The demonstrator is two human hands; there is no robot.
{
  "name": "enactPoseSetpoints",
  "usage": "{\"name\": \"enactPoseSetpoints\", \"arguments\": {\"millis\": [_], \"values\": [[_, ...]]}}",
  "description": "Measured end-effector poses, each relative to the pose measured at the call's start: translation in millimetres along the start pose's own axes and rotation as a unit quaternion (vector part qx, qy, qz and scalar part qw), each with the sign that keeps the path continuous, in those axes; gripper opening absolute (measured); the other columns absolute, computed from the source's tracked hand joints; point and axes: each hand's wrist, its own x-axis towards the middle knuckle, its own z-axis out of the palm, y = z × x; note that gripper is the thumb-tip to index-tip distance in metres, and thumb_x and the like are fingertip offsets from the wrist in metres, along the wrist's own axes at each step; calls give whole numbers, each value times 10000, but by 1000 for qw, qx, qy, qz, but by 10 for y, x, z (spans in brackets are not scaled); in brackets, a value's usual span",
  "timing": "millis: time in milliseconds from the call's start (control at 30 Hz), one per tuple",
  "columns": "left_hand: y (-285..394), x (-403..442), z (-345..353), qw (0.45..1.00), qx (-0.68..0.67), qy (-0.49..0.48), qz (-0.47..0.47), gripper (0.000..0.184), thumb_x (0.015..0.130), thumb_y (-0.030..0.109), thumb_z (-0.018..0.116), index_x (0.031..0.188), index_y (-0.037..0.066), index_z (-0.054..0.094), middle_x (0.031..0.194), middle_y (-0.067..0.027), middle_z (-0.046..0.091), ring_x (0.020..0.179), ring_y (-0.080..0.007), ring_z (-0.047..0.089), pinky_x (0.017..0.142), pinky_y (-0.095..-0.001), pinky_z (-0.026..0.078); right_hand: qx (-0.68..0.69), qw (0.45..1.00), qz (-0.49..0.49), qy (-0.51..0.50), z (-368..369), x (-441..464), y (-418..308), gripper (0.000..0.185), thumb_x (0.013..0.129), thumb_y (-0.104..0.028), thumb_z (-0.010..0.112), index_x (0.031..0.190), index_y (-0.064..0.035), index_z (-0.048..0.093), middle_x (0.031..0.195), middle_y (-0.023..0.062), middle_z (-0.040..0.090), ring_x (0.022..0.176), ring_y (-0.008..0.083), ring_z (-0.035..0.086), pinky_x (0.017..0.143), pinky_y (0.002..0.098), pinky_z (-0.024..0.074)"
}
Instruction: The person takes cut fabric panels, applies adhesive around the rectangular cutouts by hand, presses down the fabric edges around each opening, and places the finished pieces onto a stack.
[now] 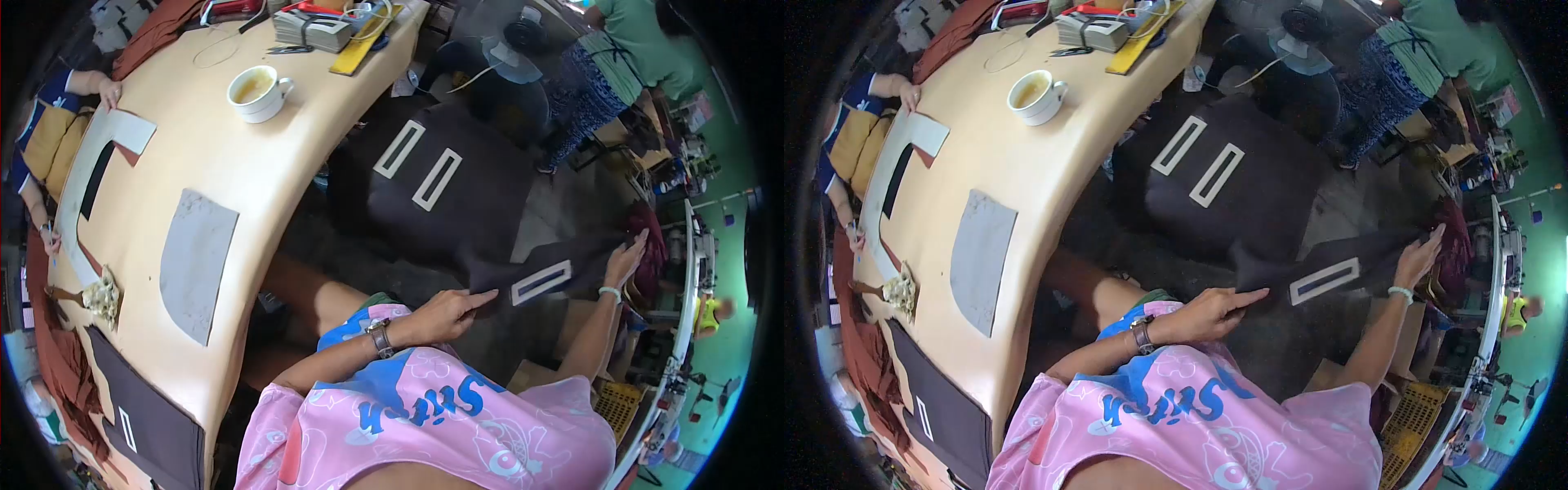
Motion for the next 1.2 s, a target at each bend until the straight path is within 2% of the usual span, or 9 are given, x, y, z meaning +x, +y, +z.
{"name": "enactPoseSetpoints", "arguments": {"millis": [100,167,333,467,533,767,900,1100,1200], "values": [[-73,-7,2,997,-13,62,-42,533,820,29,524,1341,42,412,723,-216,535,671,-321,539,648,-400,432,-2,995,-73,64,169,319,-58,611,775,104,466,1362,11,320,1228,228,493,1133,364,474,977,414,364],[-197,-80,-38,992,60,74,-82,616,821,9,508,1399,81,308,755,-239,540,663,-378,543,639,-434,448,12,993,-99,61,601,445,-104,604,776,92,463,1358,-17,345,1221,230,492,1106,364,488,956,406,384],[-459,-275,-24,961,202,89,-165,743,804,4,512,1442,78,138,779,-263,540,648,-440,553,627,-503,458,137,984,-94,-67,1592,292,-946,620,756,84,473,1349,-67,370,1200,223,480,1074,374,498,927,410,401],[-929,-495,155,944,183,79,-262,742,806,43,533,1426,18,127,850,-298,567,719,-448,575,669,-514,469,172,967,-74,-170,2250,-107,-1327,654,748,75,489,1363,-95,345,1201,199,475,1062,400,504,898,427,426],[-932,-494,146,942,188,62,-272,752,806,50,543,1428,24,120,865,-305,570,737,-450,577,681,-513,470,165,963,-44,-209,2349,-163,-1487,668,750,69,495,1372,-115,334,1189,193,482,1041,393,520,880,437,445],[-678,-294,21,954,119,44,-271,774,839,146,583,1439,36,105,845,-318,568,733,-462,568,696,-508,452,279,952,-106,-73,2376,223,-1811,614,759,66,492,1340,-100,381,1154,207,488,1006,404,527,839,448,444],[-1036,-318,150,947,114,56,-294,813,836,165,591,1437,19,64,923,-326,552,761,-459,569,719,-502,456,144,970,-73,-183,2696,112,-1812,676,735,48,536,1356,-144,347,1109,190,493,905,403,564,792,459,470],[-972,-282,103,948,112,-5,-299,850,831,187,587,1432,8,13,1064,-318,522,828,-449,579,735,-493,475,193,958,-93,-193,2891,93,-2020,674,742,48,538,1356,-148,343,1127,193,481,890,405,567,790,459,476],[-975,-278,93,942,135,-25,-306,860,830,205,585,1430,8,3,1086,-297,539,829,-437,591,730,-486,486,128,962,-117,-212,3016,49,-2048,670,759,21,555,1367,-153,334,1158,168,473,1028,374,527,889,467,424]]}}
